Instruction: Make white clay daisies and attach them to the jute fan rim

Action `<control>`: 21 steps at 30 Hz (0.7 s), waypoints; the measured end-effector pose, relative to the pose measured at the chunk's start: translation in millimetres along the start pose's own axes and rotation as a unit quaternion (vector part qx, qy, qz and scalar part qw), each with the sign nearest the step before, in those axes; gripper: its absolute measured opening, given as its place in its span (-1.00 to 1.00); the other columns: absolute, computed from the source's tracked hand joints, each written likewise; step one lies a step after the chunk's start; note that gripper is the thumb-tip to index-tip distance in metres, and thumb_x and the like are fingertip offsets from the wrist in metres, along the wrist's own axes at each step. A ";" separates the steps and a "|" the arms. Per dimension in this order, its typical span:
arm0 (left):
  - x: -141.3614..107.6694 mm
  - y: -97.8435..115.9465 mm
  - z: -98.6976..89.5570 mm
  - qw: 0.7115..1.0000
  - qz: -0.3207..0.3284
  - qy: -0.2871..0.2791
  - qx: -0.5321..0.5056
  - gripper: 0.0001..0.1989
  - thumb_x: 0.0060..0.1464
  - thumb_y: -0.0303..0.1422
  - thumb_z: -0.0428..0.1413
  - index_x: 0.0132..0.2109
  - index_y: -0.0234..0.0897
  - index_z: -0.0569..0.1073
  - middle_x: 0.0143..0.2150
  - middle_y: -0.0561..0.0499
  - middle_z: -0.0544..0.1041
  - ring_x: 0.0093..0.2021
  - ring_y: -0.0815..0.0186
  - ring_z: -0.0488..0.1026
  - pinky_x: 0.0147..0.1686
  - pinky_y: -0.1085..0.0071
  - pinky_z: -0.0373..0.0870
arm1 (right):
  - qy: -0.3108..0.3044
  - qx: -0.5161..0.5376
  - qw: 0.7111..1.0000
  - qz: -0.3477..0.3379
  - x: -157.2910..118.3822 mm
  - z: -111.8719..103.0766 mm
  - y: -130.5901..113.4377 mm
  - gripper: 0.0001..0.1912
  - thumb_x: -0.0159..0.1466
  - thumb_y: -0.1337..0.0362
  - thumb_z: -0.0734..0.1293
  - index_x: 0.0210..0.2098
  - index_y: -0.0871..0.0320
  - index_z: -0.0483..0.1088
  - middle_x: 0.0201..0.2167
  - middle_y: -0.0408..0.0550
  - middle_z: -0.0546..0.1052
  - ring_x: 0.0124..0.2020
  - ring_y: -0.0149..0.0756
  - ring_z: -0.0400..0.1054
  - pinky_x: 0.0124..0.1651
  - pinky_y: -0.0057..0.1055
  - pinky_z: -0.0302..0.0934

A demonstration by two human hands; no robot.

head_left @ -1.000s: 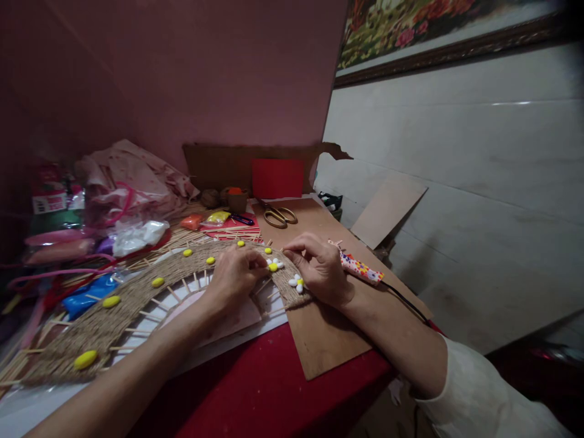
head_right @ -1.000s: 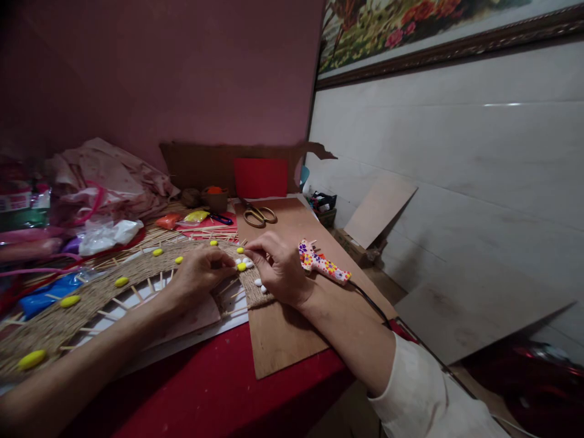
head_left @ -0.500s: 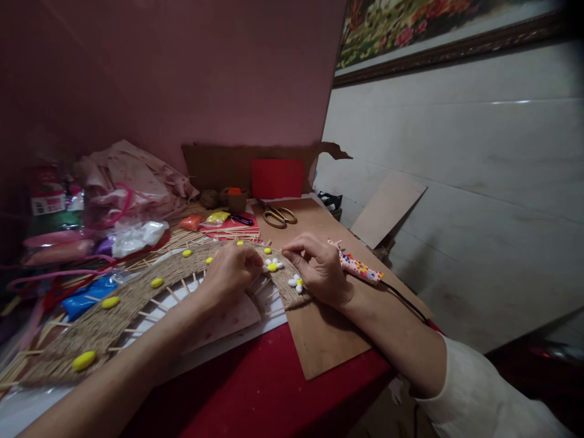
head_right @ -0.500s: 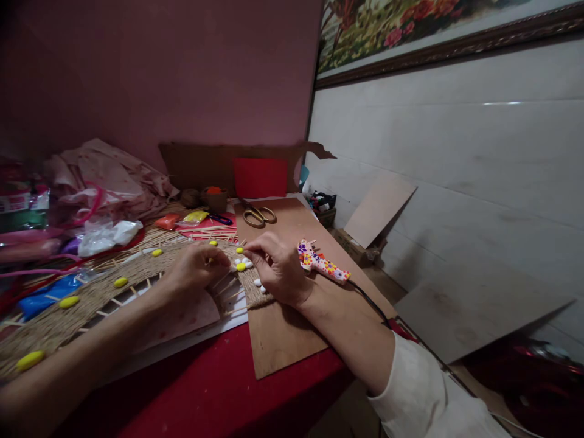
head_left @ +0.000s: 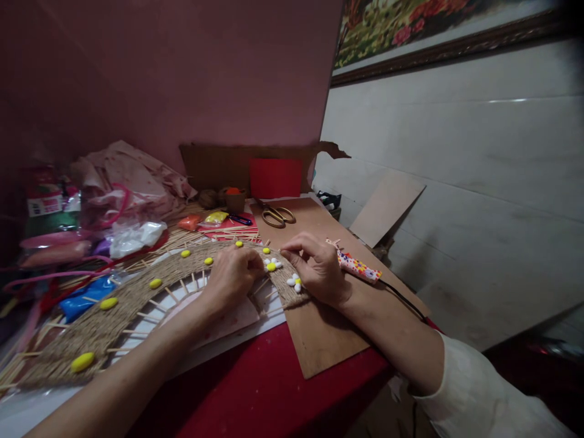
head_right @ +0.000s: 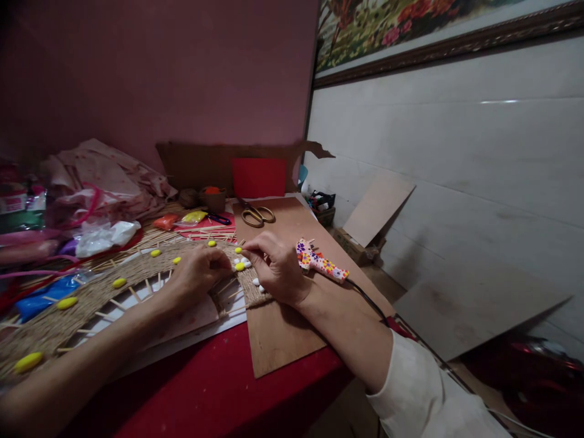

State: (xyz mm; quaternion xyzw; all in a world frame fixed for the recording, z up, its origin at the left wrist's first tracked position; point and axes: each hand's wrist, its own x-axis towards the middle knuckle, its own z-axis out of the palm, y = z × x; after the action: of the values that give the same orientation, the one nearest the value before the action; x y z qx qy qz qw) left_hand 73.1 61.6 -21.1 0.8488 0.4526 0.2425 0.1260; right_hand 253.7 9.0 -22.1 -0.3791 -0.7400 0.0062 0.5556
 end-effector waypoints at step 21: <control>-12.0 11.3 -14.8 0.941 0.221 0.031 0.254 -0.82 0.02 -0.47 0.12 -0.43 -0.13 0.57 -0.42 -0.04 0.51 -0.25 0.12 0.28 -0.29 0.19 0.03 | 0.004 -0.004 1.000 0.002 -0.3 0.1 0.1 -0.93 0.25 0.39 0.30 -0.37 0.15 0.40 -0.43 -0.13 0.45 -0.42 -0.41 0.29 -0.39 -0.42 0.19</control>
State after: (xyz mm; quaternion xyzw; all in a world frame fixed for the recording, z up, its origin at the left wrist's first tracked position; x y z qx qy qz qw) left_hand 67.6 45.3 -7.2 0.9232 0.3041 0.1673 -0.1648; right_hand 253.7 9.0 -22.4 -0.3823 -0.7372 0.0028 0.5571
